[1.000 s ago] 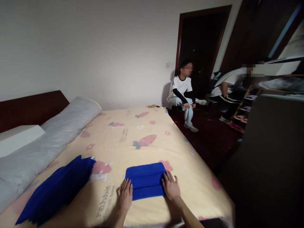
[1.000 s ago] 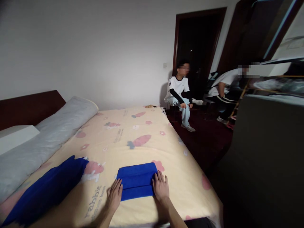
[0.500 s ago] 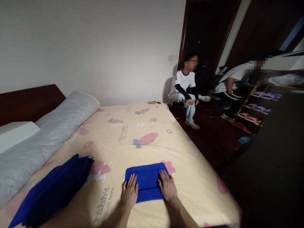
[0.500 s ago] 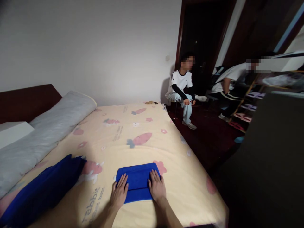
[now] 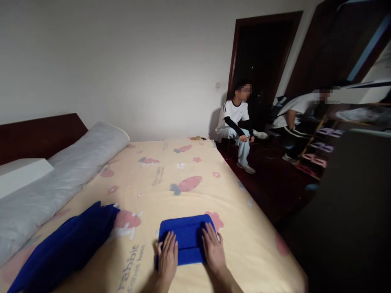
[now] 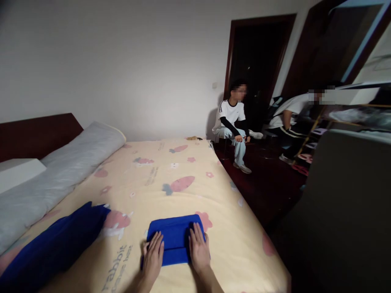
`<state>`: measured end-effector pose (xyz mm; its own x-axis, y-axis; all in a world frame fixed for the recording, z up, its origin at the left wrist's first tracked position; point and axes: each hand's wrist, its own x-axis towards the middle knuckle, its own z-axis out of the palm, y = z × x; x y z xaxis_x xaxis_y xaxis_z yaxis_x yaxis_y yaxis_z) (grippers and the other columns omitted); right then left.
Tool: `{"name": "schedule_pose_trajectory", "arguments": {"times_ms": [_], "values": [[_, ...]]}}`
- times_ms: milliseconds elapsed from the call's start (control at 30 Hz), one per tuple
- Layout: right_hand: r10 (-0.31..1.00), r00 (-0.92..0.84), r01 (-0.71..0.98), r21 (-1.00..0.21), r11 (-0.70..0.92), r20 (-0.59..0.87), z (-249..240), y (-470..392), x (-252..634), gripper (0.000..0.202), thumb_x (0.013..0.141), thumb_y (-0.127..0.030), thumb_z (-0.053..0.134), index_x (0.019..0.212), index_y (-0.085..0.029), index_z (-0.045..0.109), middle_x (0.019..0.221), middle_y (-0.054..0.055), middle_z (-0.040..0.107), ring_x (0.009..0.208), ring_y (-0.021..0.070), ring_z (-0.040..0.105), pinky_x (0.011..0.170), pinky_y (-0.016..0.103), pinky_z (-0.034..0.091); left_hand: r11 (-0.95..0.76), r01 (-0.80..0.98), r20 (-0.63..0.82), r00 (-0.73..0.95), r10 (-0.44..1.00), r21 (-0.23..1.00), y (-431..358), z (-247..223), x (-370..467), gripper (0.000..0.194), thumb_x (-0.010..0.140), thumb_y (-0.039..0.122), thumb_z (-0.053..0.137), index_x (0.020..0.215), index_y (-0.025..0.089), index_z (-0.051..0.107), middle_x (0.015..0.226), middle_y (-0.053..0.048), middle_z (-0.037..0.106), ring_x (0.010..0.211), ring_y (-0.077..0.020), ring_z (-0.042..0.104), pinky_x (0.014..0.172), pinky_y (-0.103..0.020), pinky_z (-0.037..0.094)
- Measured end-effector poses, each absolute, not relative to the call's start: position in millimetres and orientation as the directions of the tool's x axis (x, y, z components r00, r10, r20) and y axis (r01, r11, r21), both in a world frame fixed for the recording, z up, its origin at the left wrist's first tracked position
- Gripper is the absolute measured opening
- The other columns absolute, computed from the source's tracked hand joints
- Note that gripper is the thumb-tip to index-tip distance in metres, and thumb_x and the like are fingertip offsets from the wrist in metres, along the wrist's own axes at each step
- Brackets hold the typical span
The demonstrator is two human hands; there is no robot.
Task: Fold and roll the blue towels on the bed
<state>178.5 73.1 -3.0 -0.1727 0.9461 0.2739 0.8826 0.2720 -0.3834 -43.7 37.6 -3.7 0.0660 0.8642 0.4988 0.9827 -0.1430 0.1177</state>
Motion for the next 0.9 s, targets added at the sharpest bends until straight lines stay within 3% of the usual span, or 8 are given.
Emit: {"name": "schedule_pose_trajectory", "arguments": {"times_ms": [133, 233, 333, 400, 600, 767, 900], "values": [[0.838, -0.421, 0.751, -0.385, 0.536, 0.346, -8, 32, 155, 0.05, 0.094, -0.022, 0.038, 0.143, -0.024, 0.045, 0.151, 0.007, 0.04, 0.14, 0.0237, 0.036, 0.111, 0.044, 0.035, -0.326, 0.942, 0.499, 0.246, 0.831, 0.078, 9, -19, -10, 0.051, 0.094, 0.021, 0.037, 0.145, 0.024, 0.04, 0.145, -0.004, 0.052, 0.133, -0.0171, 0.048, 0.105, -0.034, 0.046], [0.797, -0.482, 0.709, -0.372, 0.599, 0.364, -19, 15, 167, 0.056, 0.093, -0.02, 0.039, 0.148, -0.024, 0.038, 0.15, 0.007, 0.042, 0.138, 0.0227, 0.04, 0.109, 0.039, 0.038, -0.311, 0.949, 0.452, 0.254, 0.855, 0.056, -9, -33, -15, 0.061, 0.092, 0.019, 0.037, 0.151, 0.026, 0.023, 0.149, -0.003, 0.046, 0.134, -0.0172, 0.047, 0.105, -0.034, 0.046], [0.802, -0.472, 0.725, -0.357, 0.59, 0.366, -29, 15, 203, 0.052, 0.095, -0.022, 0.038, 0.147, -0.025, 0.039, 0.149, 0.006, 0.043, 0.138, 0.0224, 0.04, 0.11, 0.038, 0.035, -0.281, 0.958, 0.395, 0.235, 0.888, 0.061, -20, -39, -48, 0.065, 0.091, 0.017, 0.037, 0.152, 0.032, 0.017, 0.15, 0.001, 0.044, 0.134, -0.0157, 0.046, 0.104, -0.035, 0.045], [0.84, -0.414, 0.769, -0.36, 0.529, 0.35, -34, 19, 226, 0.049, 0.096, -0.023, 0.037, 0.145, -0.023, 0.044, 0.149, 0.007, 0.044, 0.138, 0.0228, 0.039, 0.109, 0.039, 0.035, -0.266, 0.962, 0.4, 0.22, 0.89, 0.064, -22, -40, -70, 0.067, 0.089, 0.014, 0.038, 0.151, 0.034, 0.023, 0.15, 0.003, 0.045, 0.134, -0.0146, 0.046, 0.106, -0.034, 0.043], [0.889, -0.348, 0.817, -0.37, 0.443, 0.297, -32, 31, 240, 0.055, 0.086, -0.011, 0.04, 0.137, -0.025, 0.052, 0.144, 0.007, 0.052, 0.133, 0.0217, 0.047, 0.101, 0.036, 0.035, -0.11, 0.987, 0.393, 0.056, 0.918, 0.117, -9, -33, -71, 0.064, 0.075, 0.002, 0.04, 0.129, 0.032, 0.059, 0.137, 0.001, 0.061, 0.125, -0.0167, 0.055, 0.105, -0.038, 0.037], [0.916, -0.274, 0.831, -0.409, 0.378, 0.293, 16, 39, 219, 0.042, 0.082, -0.01, 0.043, 0.116, -0.021, 0.064, 0.119, 0.007, 0.069, 0.111, 0.0222, 0.059, 0.1, 0.038, 0.03, 0.037, 0.973, 0.241, -0.093, 0.966, 0.229, 4, 2, -54, 0.059, 0.074, 0.0, 0.043, 0.119, 0.032, 0.065, 0.132, -0.001, 0.064, 0.127, -0.0188, 0.052, 0.108, -0.041, 0.03], [0.948, -0.285, 0.849, -0.422, 0.318, 0.14, 47, 38, 215, 0.031, 0.077, -0.012, 0.044, 0.096, -0.02, 0.068, 0.098, 0.006, 0.071, 0.1, 0.0237, 0.058, 0.093, 0.036, 0.031, 0.096, 0.954, 0.148, -0.143, 0.979, 0.284, -3, 32, -57, 0.052, 0.072, 0.0, 0.042, 0.106, 0.032, 0.066, 0.119, 0.002, 0.069, 0.121, -0.0167, 0.055, 0.107, -0.041, 0.027]]}}
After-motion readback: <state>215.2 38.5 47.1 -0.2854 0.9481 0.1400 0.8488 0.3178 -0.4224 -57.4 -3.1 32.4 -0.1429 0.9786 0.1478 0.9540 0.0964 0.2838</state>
